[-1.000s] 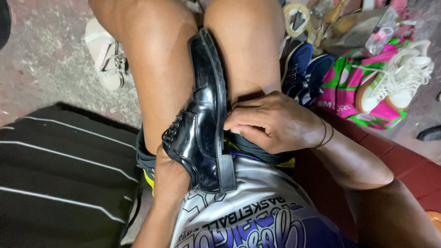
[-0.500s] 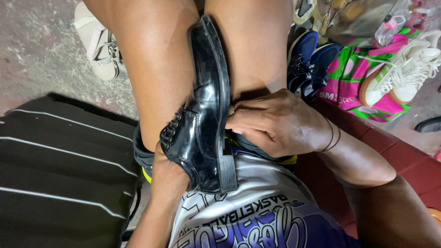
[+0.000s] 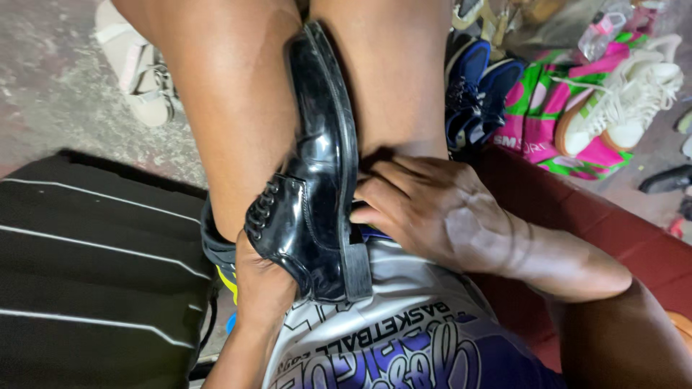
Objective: The person sits on the floor and uses a stitching awl to repeatedly pierce and thread the sole of a black shoe. They hold the shoe with one hand and manipulate the awl with the other, working on the seam between the sole and upper.
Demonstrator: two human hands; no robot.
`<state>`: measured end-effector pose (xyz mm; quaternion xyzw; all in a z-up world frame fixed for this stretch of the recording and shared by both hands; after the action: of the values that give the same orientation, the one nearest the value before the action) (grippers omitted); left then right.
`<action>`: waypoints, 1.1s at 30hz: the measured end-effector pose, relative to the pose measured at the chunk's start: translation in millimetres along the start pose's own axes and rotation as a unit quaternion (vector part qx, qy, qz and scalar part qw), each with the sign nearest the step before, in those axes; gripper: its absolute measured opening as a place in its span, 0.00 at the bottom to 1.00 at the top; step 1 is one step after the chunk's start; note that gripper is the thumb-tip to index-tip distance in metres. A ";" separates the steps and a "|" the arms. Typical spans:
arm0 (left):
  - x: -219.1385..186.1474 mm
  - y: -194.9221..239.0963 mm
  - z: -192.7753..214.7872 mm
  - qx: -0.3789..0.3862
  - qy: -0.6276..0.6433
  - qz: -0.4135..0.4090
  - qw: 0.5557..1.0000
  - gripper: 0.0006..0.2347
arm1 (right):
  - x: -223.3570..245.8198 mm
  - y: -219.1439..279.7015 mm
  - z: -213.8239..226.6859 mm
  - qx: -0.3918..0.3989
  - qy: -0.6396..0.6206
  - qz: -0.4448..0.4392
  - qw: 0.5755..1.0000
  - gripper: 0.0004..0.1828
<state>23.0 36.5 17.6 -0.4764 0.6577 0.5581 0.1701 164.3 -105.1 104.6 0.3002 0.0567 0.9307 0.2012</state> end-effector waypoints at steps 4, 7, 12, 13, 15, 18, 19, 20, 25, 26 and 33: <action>4.7 -1.2 1.9 -0.008 -0.003 0.006 1.000 0.11 | -8.3 2.6 -7.8 -0.034 -0.004 -0.004 0.999 0.17; 6.4 0.1 4.1 -0.021 0.002 0.016 1.000 0.09 | -17.4 6.0 -13.5 -0.074 0.045 -0.022 0.996 0.20; 14.3 2.6 6.7 -0.009 0.024 0.015 1.000 0.09 | -34.0 12.1 -17.4 -0.065 0.014 -0.021 0.998 0.25; 16.0 4.3 8.2 -0.010 0.038 0.013 0.999 0.09 | -38.6 13.5 -17.2 -0.045 0.010 -0.027 0.999 0.26; 14.8 6.8 11.7 -0.010 0.048 0.006 0.999 0.09 | -50.7 24.2 -4.6 -0.038 0.011 -0.060 0.997 0.21; 3.5 21.6 17.9 -0.046 -0.025 0.029 0.998 0.11 | -53.8 33.6 4.8 -0.042 0.000 -0.067 0.997 0.19; -2.9 25.8 18.6 -0.061 -0.065 0.042 0.995 0.11 | -54.0 35.5 6.3 -0.047 -0.005 -0.066 0.997 0.19; -15.0 32.6 19.4 -0.105 -0.095 0.016 0.990 0.09 | -52.8 37.5 5.8 -0.049 -0.023 -0.060 0.997 0.20; -90.1 46.7 7.0 -0.202 -0.408 -0.102 0.884 0.06 | -45.6 40.0 -0.9 -0.060 -0.066 -0.036 0.995 0.23; -101.7 49.5 -2.9 -0.211 -0.475 -0.103 0.848 0.07 | -43.2 39.8 -2.0 -0.058 -0.071 -0.032 0.995 0.23; -109.0 2.7 -87.0 0.023 -0.622 -0.271 0.734 0.05 | -28.8 36.6 9.3 -0.061 -0.042 -0.020 0.997 0.20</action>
<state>100.8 5.9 129.3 -0.1772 0.2605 0.6447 0.6965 178.5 -150.4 105.0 0.3246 -0.0029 0.9149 0.2400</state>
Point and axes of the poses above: each hand's wrist, its own y-axis away from the middle knuckle, its own z-axis out of the back of the hand, x = y × z, the point moved 5 cm from there along -y, towards the middle knuckle, and after that the axes turned 8 degrees about x, right-handed, at the moved point
